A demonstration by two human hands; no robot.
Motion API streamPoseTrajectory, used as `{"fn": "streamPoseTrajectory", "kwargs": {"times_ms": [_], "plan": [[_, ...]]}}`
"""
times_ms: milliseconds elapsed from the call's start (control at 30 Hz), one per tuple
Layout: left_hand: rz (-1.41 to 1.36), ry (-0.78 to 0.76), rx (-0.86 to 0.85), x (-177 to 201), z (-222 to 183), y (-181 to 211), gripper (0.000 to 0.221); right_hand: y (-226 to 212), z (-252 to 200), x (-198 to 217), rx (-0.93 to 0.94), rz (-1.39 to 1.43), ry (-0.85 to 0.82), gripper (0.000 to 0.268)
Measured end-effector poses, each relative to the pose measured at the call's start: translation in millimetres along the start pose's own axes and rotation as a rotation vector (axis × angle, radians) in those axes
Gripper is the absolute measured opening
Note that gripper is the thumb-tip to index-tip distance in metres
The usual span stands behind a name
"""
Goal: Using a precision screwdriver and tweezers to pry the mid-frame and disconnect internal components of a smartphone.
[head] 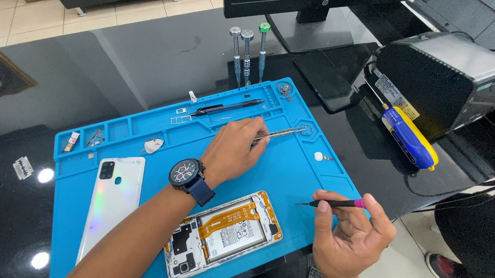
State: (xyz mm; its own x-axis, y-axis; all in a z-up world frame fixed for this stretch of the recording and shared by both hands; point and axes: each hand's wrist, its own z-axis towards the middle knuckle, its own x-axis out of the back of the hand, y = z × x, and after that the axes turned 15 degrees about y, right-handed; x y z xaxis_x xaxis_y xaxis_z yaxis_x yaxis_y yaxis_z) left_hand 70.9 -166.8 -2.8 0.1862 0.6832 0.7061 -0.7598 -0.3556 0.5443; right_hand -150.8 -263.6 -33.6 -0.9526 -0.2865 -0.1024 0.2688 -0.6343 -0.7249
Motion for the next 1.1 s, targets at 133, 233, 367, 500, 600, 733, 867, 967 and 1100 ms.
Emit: {"fn": "streamPoseTrajectory", "kwargs": {"times_ms": [133, 233, 367, 500, 600, 733, 867, 967, 1100], "plan": [[-0.019, -0.008, 0.024, 8, -1, 4, 0.014, -4, 0, -1, -0.01, -0.017, -0.004, 0.055], [-0.018, -0.01, 0.016, 12, -2, 5, 0.013, -5, -1, -1, -0.041, -0.025, 0.009, 0.055], [-0.02, 0.005, 0.003, 19, -4, 5, 0.014, -7, 0, -1, -0.013, -0.038, -0.009, 0.054], [-0.023, 0.019, -0.003, 37, -9, 13, 0.012, -10, 1, -3, -0.003, -0.032, -0.008, 0.052], [0.0, 0.011, -0.048, 51, -23, 20, 0.013, -11, 0, -4, -0.002, -0.006, 0.003, 0.051], [0.019, -0.052, -0.04, 72, -57, 27, 0.016, -12, 0, -5, -0.043, 0.027, 0.008, 0.051], [-0.027, -0.154, 0.069, 94, -97, 24, 0.023, -14, 3, -4, -0.049, 0.063, -0.066, 0.052], [-0.055, -0.197, 0.145, 102, -120, 17, 0.029, -23, 3, -6, -0.03, 0.056, -0.065, 0.05], [-0.066, -0.153, 0.098, 98, -129, 9, 0.03, -37, 12, -9, 0.1, 0.053, -0.209, 0.047]]}}
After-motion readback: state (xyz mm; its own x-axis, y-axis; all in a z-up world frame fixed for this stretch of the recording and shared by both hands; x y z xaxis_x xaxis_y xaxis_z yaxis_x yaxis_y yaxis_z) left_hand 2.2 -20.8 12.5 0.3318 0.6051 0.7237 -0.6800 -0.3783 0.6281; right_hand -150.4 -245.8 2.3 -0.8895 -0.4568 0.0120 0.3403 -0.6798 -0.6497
